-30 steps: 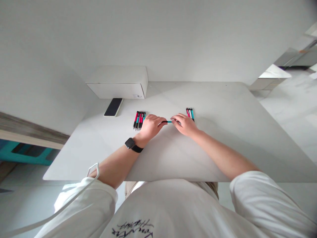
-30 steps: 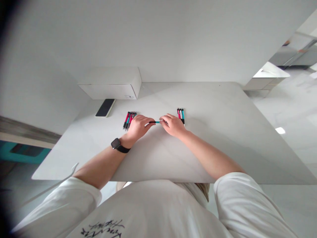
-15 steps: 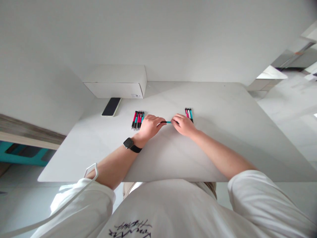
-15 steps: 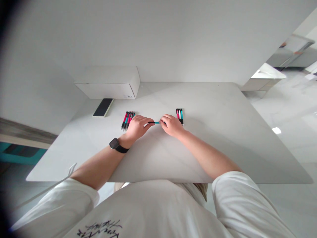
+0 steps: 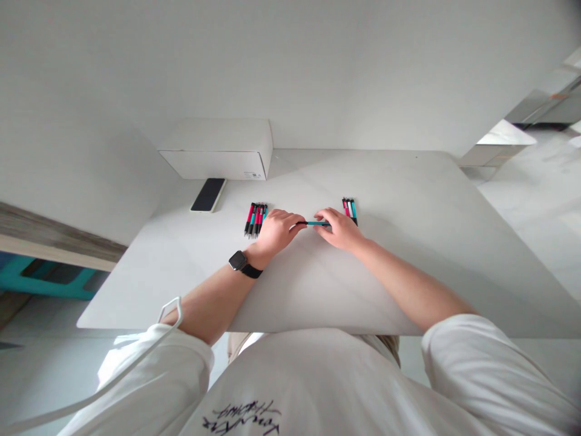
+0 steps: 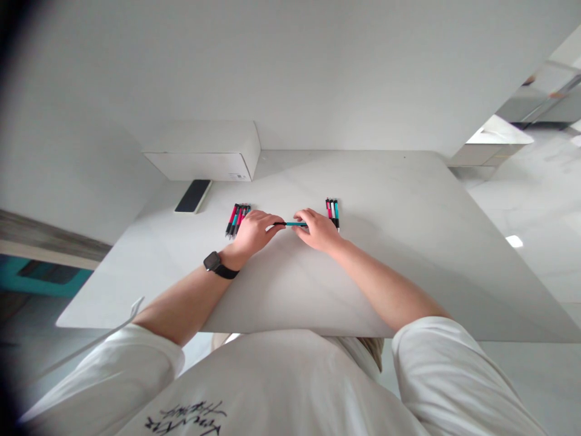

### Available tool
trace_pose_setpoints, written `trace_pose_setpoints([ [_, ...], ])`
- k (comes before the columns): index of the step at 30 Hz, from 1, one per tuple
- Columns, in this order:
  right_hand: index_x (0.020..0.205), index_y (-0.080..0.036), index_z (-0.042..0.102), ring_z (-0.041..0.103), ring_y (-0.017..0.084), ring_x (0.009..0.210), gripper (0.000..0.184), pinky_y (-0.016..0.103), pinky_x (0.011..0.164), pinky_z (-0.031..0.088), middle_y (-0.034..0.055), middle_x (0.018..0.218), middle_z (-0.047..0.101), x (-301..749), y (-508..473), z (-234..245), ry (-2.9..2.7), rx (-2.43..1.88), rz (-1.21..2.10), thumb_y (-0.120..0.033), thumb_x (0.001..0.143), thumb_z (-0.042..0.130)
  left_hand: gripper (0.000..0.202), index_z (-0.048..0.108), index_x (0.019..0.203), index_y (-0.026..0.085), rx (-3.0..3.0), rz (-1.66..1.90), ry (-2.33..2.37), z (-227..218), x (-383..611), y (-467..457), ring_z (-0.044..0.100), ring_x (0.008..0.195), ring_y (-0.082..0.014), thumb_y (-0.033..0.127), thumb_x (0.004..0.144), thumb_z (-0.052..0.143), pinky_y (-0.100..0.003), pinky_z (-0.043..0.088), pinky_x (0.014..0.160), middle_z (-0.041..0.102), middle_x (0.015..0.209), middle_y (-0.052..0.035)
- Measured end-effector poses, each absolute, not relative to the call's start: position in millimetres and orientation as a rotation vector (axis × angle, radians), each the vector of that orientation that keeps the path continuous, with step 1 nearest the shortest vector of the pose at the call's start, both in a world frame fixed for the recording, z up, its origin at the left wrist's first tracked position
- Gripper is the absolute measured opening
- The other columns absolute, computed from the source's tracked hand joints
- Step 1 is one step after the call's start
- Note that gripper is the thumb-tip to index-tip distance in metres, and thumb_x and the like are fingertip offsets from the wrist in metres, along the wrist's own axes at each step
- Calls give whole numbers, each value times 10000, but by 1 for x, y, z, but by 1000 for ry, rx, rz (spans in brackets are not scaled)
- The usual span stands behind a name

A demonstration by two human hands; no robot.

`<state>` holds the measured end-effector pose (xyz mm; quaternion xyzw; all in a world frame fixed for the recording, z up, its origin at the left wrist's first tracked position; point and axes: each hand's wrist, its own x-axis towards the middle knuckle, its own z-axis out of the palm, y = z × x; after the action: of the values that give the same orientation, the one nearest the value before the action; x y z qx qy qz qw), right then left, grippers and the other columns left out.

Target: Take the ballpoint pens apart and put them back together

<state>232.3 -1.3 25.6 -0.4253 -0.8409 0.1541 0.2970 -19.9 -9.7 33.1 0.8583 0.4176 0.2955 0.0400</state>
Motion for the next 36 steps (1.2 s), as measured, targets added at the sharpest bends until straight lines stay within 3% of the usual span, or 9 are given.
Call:
trace_pose_setpoints([
  [4, 1047, -247, 653, 689, 234, 961, 81, 350, 879, 519, 65, 1062, 696, 233, -1, 25, -2244, -1131, 411, -278, 987, 609, 270, 766, 1062, 242, 2628, 911, 1278, 33, -20, -10, 705, 886, -234, 449, 1048, 594, -390, 458, 891, 794, 934, -62],
  [7, 1091, -244, 633, 687, 225, 916, 156, 339, 852, 521, 58, 1069, 690, 233, -2, 25, -2235, -1129, 419, -289, 947, 674, 270, 767, 1064, 240, 2632, 898, 1276, 32, -20, -10, 701, 879, -236, 444, 1049, 592, -394, 457, 884, 794, 936, -66],
  [12, 1042, -247, 661, 686, 227, 951, 96, 341, 877, 512, 58, 1051, 696, 232, -2, 24, -2282, -1109, 404, -285, 1012, 579, 272, 766, 1065, 242, 2636, 898, 1270, 32, -20, -10, 702, 888, -238, 445, 1051, 587, -397, 455, 890, 796, 948, -64],
  [16, 1083, -246, 655, 681, 235, 942, 141, 344, 857, 518, 63, 1061, 698, 233, 0, 24, -2278, -1127, 381, -285, 948, 668, 265, 763, 1067, 244, 2640, 890, 1262, 32, -21, -9, 702, 887, -235, 434, 1056, 579, -391, 457, 886, 795, 946, -59],
  [22, 1080, -253, 661, 685, 230, 931, 114, 340, 830, 520, 59, 1043, 711, 235, 1, 21, -2285, -1135, 405, -268, 977, 615, 269, 764, 1074, 247, 2641, 889, 1269, 31, -21, -9, 707, 897, -237, 447, 1051, 587, -394, 460, 894, 796, 954, -64],
  [27, 1251, -260, 623, 683, 209, 853, 318, 333, 781, 534, 54, 1122, 714, 236, 1, 20, -2246, -1139, 463, -298, 940, 680, 273, 764, 1081, 248, 2625, 890, 1288, 30, -22, -8, 706, 897, -237, 451, 1052, 584, -399, 465, 891, 797, 963, -62],
  [32, 1097, -248, 680, 683, 223, 916, 151, 348, 856, 535, 62, 1066, 700, 239, 4, 20, -2277, -1122, 407, -259, 955, 633, 274, 765, 1081, 251, 2617, 877, 1300, 31, -22, -8, 706, 900, -237, 459, 1046, 591, -399, 470, 895, 796, 963, -60],
  [36, 1268, -266, 643, 686, 231, 950, 380, 349, 836, 556, 63, 1126, 699, 239, 4, 19, -2231, -1110, 472, -231, 891, 683, 277, 764, 1078, 250, 2620, 874, 1296, 31, -22, -8, 707, 903, -239, 458, 1050, 584, -399, 472, 900, 795, 963, -60],
])
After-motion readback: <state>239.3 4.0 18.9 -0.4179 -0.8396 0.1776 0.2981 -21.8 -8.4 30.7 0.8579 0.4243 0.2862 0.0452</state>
